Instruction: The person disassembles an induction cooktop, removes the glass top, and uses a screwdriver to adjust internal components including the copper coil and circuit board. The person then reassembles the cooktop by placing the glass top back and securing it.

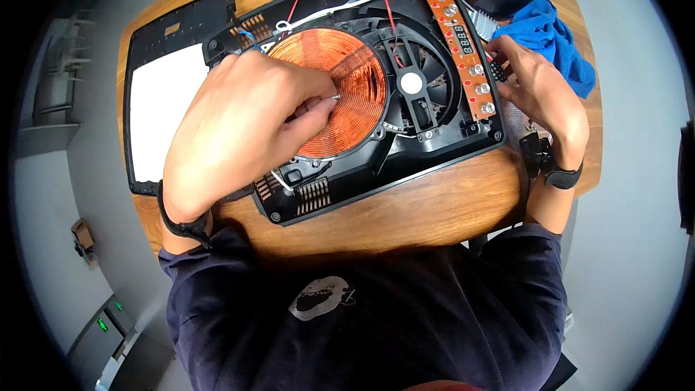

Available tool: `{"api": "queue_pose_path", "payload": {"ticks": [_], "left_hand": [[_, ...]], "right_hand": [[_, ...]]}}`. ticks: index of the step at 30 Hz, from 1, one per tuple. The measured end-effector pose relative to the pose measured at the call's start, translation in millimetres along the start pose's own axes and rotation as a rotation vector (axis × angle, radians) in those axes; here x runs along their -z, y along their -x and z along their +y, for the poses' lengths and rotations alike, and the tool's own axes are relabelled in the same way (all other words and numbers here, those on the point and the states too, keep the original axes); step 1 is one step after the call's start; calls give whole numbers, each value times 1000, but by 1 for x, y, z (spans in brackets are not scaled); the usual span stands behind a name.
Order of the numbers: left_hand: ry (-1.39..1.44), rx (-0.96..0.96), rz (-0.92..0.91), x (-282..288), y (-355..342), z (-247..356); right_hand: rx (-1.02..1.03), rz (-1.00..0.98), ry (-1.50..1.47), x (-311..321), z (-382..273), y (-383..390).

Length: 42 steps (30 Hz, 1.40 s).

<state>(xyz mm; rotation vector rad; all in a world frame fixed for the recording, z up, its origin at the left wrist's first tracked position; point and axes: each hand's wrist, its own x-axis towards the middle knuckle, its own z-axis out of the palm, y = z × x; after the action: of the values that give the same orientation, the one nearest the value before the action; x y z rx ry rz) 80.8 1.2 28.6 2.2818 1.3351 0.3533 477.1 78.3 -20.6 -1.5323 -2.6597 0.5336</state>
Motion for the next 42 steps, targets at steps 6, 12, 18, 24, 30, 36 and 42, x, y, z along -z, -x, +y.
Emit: {"api": "queue_pose_path", "payload": {"ticks": [6,12,18,24,30,36,42], "left_hand": [[-36,-20,-5,0,2,-6],[-30,-14,22,-2,3,-6],[-27,-30,45,-5,3,-11],[4,-81,106,-7,3,-17],[0,-64,145,-10,2,-16],[8,-70,146,-11,0,-17],[13,-86,192,-13,1,-17]], "right_hand": [[-25,-28,62,-8,5,-10],[-3,16,103,-5,2,-8],[-59,142,146,17,8,3],[-48,258,170,39,9,14],[-157,429,171,54,-24,14],[295,281,47,58,-53,16],[368,187,-11,50,-66,16]]}}
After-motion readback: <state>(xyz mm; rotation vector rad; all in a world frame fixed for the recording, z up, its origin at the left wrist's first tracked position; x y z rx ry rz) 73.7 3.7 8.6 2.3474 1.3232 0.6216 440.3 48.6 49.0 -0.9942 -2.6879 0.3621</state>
